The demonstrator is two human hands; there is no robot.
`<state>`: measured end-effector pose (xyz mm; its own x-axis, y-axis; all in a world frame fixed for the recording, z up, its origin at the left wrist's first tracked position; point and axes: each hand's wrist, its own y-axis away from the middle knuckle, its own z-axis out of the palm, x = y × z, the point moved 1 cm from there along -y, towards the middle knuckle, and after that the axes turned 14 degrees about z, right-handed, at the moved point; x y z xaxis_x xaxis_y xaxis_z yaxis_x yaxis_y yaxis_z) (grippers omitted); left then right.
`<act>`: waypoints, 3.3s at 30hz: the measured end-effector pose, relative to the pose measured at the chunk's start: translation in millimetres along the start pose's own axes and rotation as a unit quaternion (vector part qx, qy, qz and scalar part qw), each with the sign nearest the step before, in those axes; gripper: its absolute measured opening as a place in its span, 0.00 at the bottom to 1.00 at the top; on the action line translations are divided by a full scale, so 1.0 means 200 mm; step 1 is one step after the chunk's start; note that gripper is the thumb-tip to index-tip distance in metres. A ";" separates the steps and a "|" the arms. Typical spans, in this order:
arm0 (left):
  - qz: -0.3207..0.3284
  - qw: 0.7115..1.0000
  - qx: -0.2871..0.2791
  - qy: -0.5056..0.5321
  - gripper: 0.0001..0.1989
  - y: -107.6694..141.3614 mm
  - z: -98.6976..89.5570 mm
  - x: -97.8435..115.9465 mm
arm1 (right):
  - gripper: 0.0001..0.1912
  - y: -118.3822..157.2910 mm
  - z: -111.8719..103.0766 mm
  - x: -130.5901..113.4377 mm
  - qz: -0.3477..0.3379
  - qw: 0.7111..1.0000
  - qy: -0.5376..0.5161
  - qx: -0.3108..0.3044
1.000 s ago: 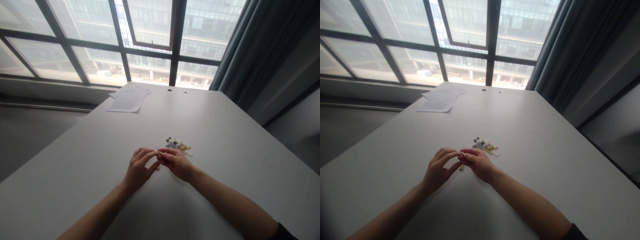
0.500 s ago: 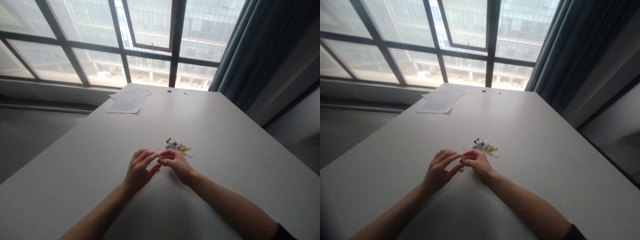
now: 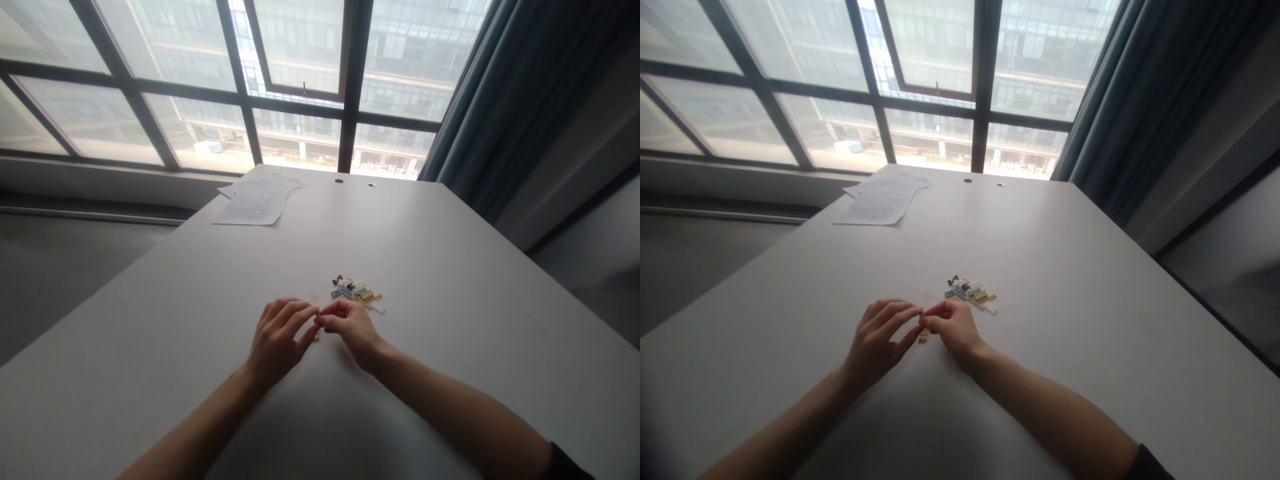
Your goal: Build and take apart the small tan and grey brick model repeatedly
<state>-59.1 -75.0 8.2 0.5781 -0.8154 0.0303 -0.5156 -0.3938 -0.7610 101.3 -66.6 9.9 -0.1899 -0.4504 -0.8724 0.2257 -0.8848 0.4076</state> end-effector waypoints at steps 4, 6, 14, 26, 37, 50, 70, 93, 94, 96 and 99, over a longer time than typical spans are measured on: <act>-0.066 0.995 0.016 0.079 0.07 -0.01 -0.01 -0.04 | 0.08 -0.02 0.01 0.01 -0.044 0.999 0.028 0.013; -0.150 0.973 0.016 0.177 0.09 0.00 -0.01 -0.09 | 0.08 -0.02 -0.01 0.01 -0.063 0.994 0.084 0.022; -0.363 0.773 0.094 0.511 0.17 0.09 -0.01 -0.24 | 0.13 0.01 -0.10 0.01 -0.224 0.868 0.440 0.058; -0.141 0.949 -0.230 0.163 0.08 0.08 0.02 -0.17 | 0.10 0.04 -0.13 0.07 -0.359 0.714 0.600 0.032; -0.147 0.946 -0.252 0.142 0.09 0.09 0.02 -0.16 | 0.10 0.03 -0.14 0.08 -0.354 0.730 0.582 0.053; -0.119 0.956 -0.229 0.138 0.07 0.09 0.04 -0.15 | 0.05 0.02 -0.13 0.08 -0.315 0.750 0.577 0.069; -0.140 0.955 -0.222 0.142 0.11 0.10 0.04 -0.18 | 0.11 0.02 -0.16 0.06 -0.312 0.770 0.548 0.098; -0.074 0.971 -0.211 -0.087 0.23 -0.26 0.33 0.05 | 0.06 0.06 -0.52 -0.01 -0.285 0.729 0.586 0.211; -0.072 0.971 -0.213 -0.082 0.22 -0.26 0.33 0.05 | 0.06 0.06 -0.52 -0.01 -0.286 0.730 0.584 0.210; -0.066 0.972 -0.215 -0.069 0.21 -0.26 0.34 0.04 | 0.06 0.06 -0.52 -0.01 -0.286 0.735 0.579 0.209; -0.065 0.973 -0.214 -0.050 0.18 -0.25 0.35 0.02 | 0.06 0.06 -0.52 -0.01 -0.284 0.746 0.566 0.208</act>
<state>13.0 -29.5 1.7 0.7042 -0.7094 0.0295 -0.6369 -0.6495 -0.4154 204.0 -63.6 -12.4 0.8388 0.1926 -0.5093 0.0552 -0.9606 -0.2723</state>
